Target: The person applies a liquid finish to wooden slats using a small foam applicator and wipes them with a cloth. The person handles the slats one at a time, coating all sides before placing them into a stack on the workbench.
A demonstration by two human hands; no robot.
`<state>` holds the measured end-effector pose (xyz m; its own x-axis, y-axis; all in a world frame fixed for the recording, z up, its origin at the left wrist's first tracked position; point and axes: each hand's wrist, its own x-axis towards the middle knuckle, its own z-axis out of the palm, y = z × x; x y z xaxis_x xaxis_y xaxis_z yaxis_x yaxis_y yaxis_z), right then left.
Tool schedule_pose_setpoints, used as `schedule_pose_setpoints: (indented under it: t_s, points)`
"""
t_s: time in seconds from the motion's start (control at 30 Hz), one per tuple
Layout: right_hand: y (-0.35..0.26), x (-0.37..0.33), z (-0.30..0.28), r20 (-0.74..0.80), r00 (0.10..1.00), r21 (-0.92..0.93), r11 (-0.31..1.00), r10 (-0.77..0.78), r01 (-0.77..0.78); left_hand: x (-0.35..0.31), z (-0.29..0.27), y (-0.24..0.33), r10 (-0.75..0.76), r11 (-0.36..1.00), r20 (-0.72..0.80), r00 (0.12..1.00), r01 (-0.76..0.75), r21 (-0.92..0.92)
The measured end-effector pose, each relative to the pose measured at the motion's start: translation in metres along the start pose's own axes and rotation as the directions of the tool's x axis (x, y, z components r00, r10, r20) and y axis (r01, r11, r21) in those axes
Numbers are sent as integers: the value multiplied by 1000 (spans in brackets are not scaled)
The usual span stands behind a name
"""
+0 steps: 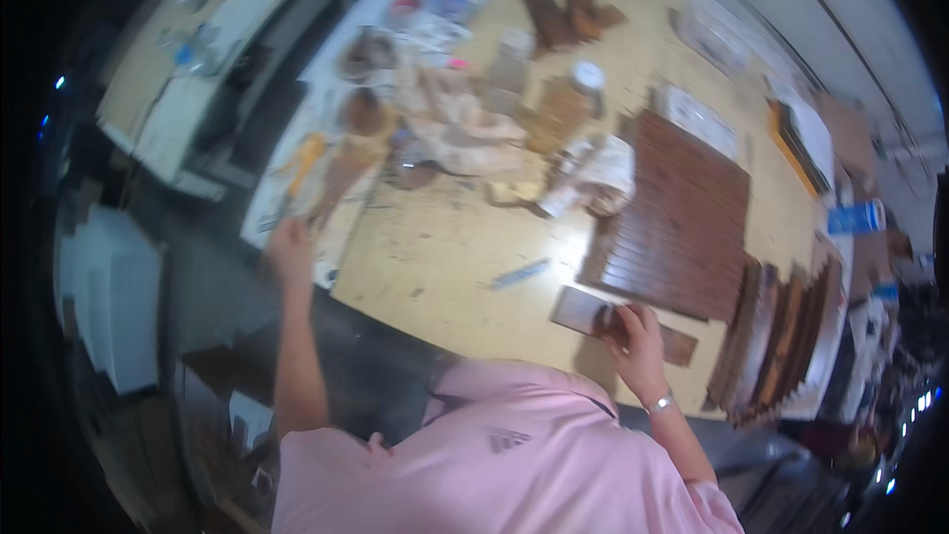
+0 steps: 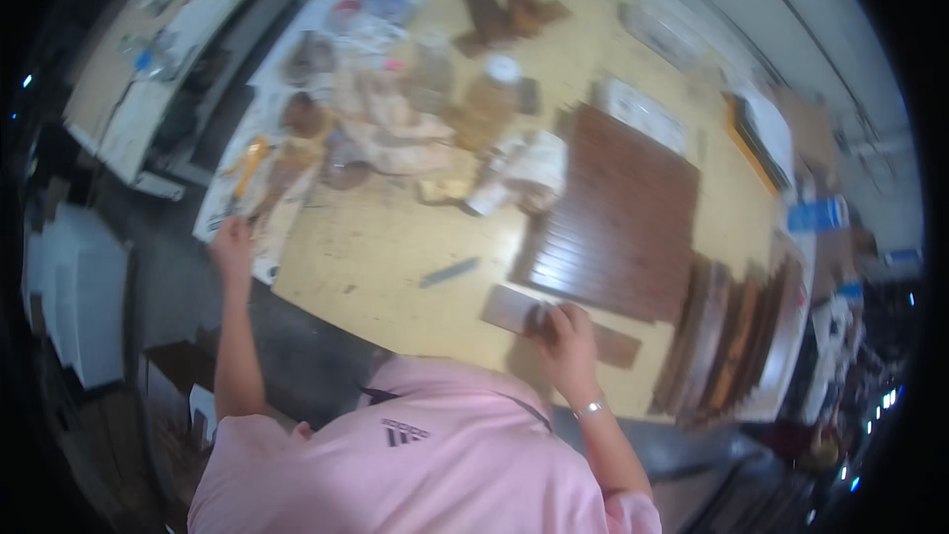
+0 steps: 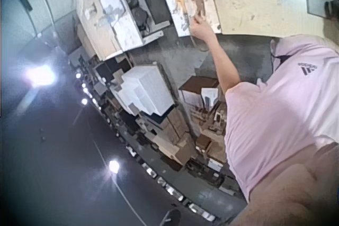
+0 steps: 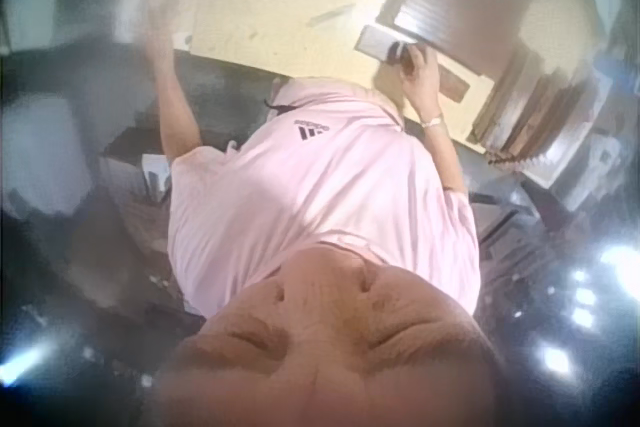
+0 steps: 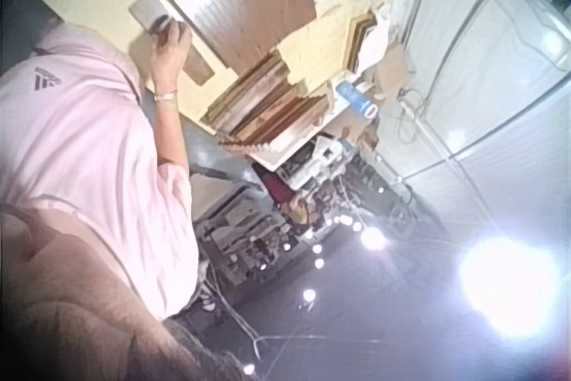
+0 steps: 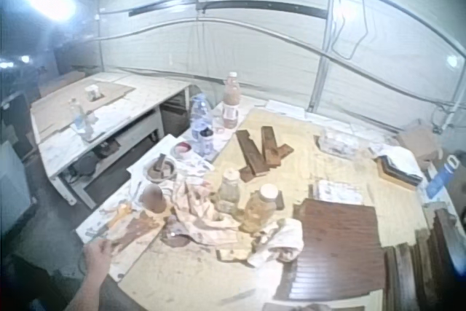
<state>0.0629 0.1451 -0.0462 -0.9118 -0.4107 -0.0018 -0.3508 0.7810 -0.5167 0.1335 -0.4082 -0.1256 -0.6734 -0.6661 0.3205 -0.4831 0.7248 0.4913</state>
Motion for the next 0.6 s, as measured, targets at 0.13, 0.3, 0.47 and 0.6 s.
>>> schedule_pose_setpoints:
  t_s: [0.13,0.3,0.47,0.6]
  points:
    - [8,-2,3,64,997,-70,997,44,-39,0,11,-23,-213,907,94,973,233,-351]
    - [14,-6,9,88,993,-106,992,85,-75,12,-7,3,-286,841,185,940,339,-422]
    - [12,-5,15,95,994,-165,986,46,-29,11,-9,8,-234,857,137,963,270,-438]
    - [14,-6,22,62,998,-185,983,33,-21,12,-9,-15,-235,896,224,946,300,-326]
